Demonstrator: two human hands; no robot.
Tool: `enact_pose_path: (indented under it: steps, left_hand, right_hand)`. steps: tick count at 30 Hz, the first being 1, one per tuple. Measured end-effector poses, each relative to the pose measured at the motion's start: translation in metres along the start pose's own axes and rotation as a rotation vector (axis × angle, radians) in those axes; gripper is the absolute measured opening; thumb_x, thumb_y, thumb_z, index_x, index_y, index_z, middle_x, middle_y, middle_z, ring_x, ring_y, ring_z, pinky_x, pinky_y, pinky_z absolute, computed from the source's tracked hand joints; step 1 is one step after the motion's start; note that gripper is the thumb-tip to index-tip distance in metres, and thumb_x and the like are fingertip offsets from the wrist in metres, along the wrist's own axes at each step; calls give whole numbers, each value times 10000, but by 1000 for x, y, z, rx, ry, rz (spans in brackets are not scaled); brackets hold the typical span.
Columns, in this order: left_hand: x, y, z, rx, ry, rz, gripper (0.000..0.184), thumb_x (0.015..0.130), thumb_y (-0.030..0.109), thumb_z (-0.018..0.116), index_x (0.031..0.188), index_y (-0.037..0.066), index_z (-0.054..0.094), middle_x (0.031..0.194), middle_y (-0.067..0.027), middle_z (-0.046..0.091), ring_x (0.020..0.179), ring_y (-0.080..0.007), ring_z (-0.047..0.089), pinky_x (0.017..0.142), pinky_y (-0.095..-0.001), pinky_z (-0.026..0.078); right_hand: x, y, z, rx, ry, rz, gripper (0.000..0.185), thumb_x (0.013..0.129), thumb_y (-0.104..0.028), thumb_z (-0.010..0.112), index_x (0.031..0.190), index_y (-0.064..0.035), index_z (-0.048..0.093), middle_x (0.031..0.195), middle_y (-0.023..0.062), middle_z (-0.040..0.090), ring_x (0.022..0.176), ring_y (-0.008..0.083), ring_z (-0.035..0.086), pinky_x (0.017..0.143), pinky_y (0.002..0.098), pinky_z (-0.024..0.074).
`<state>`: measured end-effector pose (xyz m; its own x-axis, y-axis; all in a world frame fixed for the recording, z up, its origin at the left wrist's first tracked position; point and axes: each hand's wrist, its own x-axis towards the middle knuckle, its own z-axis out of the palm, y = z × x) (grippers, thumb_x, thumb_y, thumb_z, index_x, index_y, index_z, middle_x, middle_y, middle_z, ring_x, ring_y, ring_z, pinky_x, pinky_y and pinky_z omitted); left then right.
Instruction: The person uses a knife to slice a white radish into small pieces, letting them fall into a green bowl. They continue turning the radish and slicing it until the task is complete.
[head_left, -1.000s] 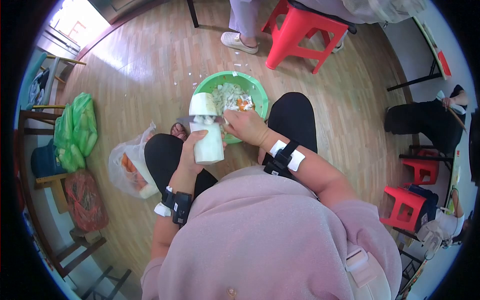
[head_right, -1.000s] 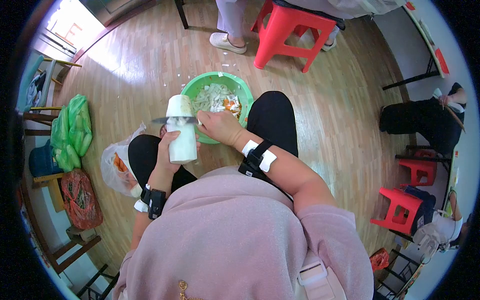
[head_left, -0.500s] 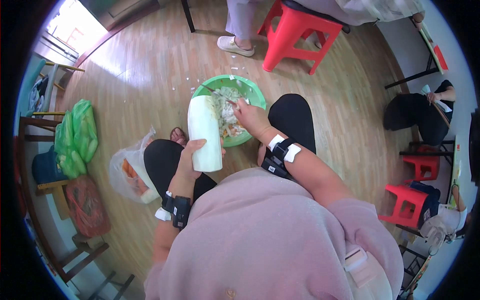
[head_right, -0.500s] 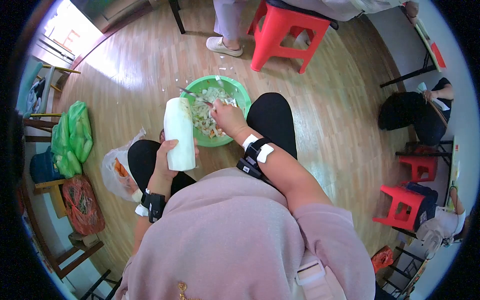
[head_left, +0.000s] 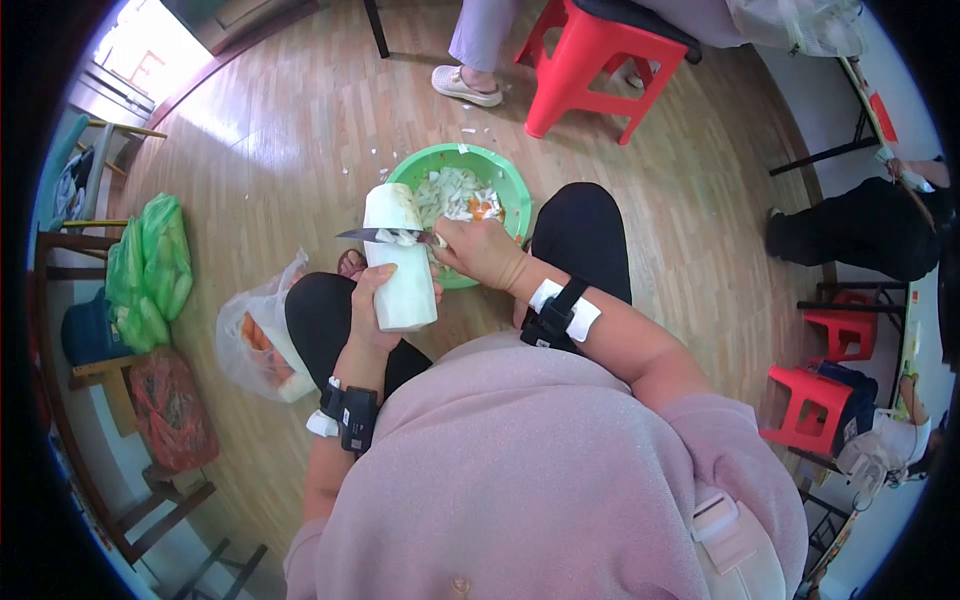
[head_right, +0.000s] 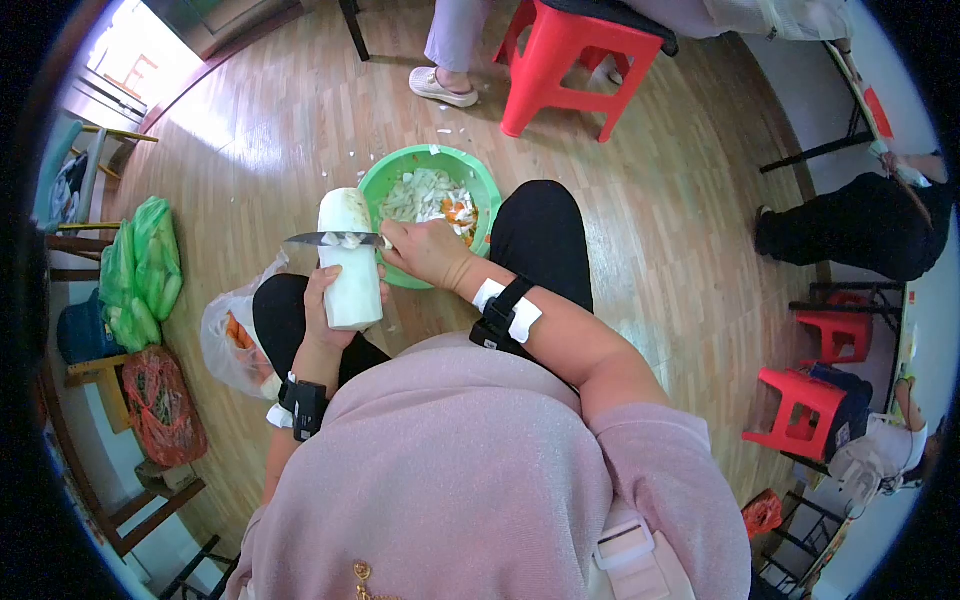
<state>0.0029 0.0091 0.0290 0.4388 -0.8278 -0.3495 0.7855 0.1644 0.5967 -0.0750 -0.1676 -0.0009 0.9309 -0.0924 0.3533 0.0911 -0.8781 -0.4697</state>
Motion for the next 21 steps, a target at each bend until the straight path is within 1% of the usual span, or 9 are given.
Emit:
enact_pose_path:
  steps: [2,6,9,11,14,15,17,18,21]
  left_hand:
    - [0,-1,-1,25,8,0,574,781,353,538,1188,-41,447,952,-218,586,725,-293,617,641,-367,527]
    - [0,-2,0,-14,8,-33,597,771,368,540,1198,-38,442,957,-213,580,722,-287,611,636,-358,521]
    - [-1,-1,-1,-78,3,-47,584,755,334,549,1187,-45,448,949,-202,595,743,-290,631,660,-369,541]
    - [-3,-1,-2,-13,-134,-51,596,747,337,551,1191,-47,443,949,-201,589,747,-292,630,655,-364,538]
    - [-5,-4,3,96,-191,-74,603,746,341,545,1189,-55,442,955,-198,587,750,-286,628,650,-363,534]
    - [-5,-5,3,90,-188,-77,603,746,341,545,1189,-55,442,955,-198,587,750,-286,628,650,-363,534]
    - [-2,-2,4,67,-61,-97,608,746,345,539,1186,-64,442,962,-197,590,756,-282,630,649,-366,532]
    - [-2,-2,3,69,-44,-62,600,754,346,533,1179,-69,446,964,-194,594,755,-279,629,652,-370,534]
    - [-1,-1,2,26,-20,-45,593,759,341,529,1185,-62,444,960,-195,597,753,-283,630,656,-377,535]
  right_hand:
    - [0,2,0,-4,23,-12,213,806,-228,582,875,-61,470,658,103,608,564,275,614,484,364,490]
    - [2,5,3,-47,60,-27,205,809,-219,576,884,-58,473,680,103,612,585,271,620,496,362,493]
    - [1,22,15,-75,90,-2,203,824,-229,561,884,-56,473,660,113,610,583,276,623,506,384,496]
    - [-1,43,16,-106,-27,385,219,844,-256,547,887,-54,475,626,121,607,569,288,622,507,413,494]
    - [-11,47,15,-123,4,395,237,857,-281,539,901,-56,477,597,124,601,550,304,616,496,435,487]
    - [-12,45,16,-122,-4,397,237,857,-281,539,901,-56,477,597,124,601,550,304,616,496,435,487]
    - [-10,40,16,-88,81,309,237,858,-286,545,901,-64,475,588,120,596,538,315,608,478,428,483]
    - [-8,36,12,-88,82,306,237,858,-286,545,901,-64,475,588,120,596,538,315,608,478,428,483]
    - [-5,19,1,0,22,245,226,850,-277,557,888,-73,468,593,125,591,540,316,606,473,414,483]
